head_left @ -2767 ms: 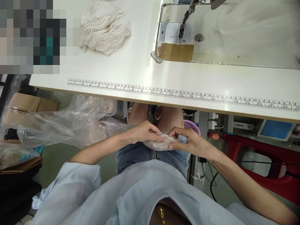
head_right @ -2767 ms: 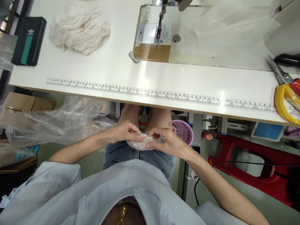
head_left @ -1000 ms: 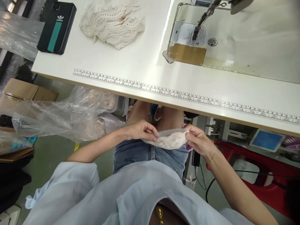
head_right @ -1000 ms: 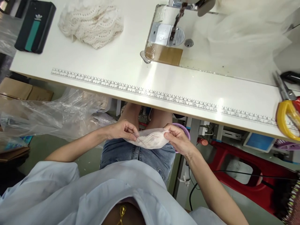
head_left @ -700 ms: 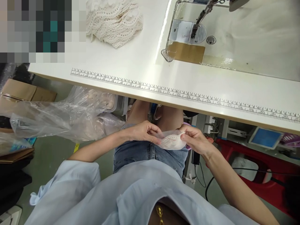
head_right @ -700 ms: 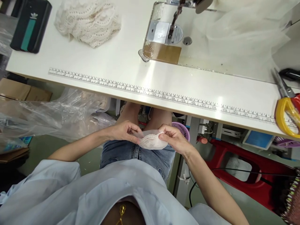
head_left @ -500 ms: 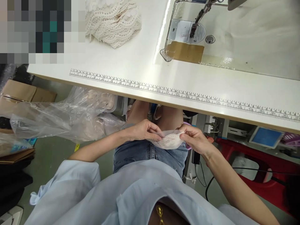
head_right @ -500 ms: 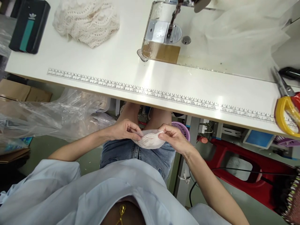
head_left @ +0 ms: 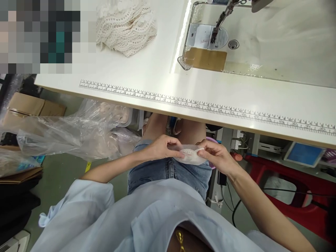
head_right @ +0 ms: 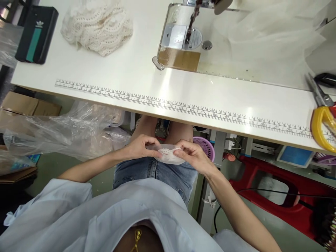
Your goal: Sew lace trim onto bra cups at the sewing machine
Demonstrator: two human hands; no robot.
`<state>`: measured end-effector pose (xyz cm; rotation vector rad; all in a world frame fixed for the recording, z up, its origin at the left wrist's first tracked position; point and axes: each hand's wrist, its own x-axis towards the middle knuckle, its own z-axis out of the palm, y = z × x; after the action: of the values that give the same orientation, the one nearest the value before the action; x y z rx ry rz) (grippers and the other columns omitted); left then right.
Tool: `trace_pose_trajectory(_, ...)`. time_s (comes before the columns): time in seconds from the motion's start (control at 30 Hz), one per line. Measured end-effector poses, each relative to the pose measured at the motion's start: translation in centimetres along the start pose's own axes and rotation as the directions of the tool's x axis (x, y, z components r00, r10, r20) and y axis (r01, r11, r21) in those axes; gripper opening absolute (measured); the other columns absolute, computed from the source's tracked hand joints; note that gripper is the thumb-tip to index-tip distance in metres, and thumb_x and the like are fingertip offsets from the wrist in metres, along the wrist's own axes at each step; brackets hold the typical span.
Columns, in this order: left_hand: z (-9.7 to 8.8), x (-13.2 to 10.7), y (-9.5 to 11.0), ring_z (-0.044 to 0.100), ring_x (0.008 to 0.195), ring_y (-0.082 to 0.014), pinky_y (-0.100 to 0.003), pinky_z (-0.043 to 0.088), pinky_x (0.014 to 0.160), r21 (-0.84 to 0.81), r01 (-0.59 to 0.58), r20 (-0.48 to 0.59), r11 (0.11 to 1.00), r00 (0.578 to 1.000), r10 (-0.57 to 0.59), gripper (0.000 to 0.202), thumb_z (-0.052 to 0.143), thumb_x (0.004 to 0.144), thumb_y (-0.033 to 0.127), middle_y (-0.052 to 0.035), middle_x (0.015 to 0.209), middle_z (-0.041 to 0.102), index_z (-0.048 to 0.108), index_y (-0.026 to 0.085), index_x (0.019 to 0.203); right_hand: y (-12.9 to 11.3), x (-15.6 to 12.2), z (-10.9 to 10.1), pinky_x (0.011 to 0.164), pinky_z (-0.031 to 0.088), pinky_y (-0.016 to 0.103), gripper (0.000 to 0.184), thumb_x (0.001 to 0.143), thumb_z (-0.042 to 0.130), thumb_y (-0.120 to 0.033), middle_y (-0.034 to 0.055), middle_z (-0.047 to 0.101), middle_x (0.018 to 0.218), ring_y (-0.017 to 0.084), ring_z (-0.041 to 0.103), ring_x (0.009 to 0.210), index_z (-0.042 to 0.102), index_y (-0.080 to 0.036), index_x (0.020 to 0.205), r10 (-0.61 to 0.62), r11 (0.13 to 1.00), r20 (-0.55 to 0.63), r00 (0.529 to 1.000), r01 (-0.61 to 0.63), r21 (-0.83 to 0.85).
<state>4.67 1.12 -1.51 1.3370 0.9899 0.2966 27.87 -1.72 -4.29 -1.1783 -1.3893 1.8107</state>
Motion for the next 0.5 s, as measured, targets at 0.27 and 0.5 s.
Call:
trace_pose_trajectory(0.27, 0.9, -1.0, -0.4, 0.061, 0.065, -0.0096, -0.019, 0.046, 0.06, 0.611, -0.352, -0.281, 0.709, 0.741, 0.61, 0.008, 0.057, 0.08, 0.01, -0.0022, 0.073, 0.068, 0.062, 0.013, 0.075, -2.3, -0.7, 1.0, 0.061, 0.048, 0.027, 0.004, 0.087, 0.058, -0.017, 0.0038, 0.065, 0.079, 0.016, 0.062, 0.071, 0.057, -0.021, 0.087, -0.54, 0.625, 0.092, 0.837, 0.472, -0.622)
trace_pose_trajectory(0.5, 0.8, -1.7, -0.9, 0.06, 0.061, -0.0093, -0.02, 0.044, 0.051, 0.889, -0.447, 0.015, 0.098, 0.241, 0.97, 0.015, 0.052, 0.078, 0.003, 0.0004, 0.065, 0.061, 0.051, 0.016, 0.07, -2.4, -0.5, 2.0, 0.049, 0.042, 0.023, 0.013, 0.085, 0.047, -0.008, 0.003, 0.057, 0.069, 0.014, 0.053, 0.058, 0.046, -0.021, 0.085, -0.768, 0.147, 0.222, 0.6, 0.504, -0.851)
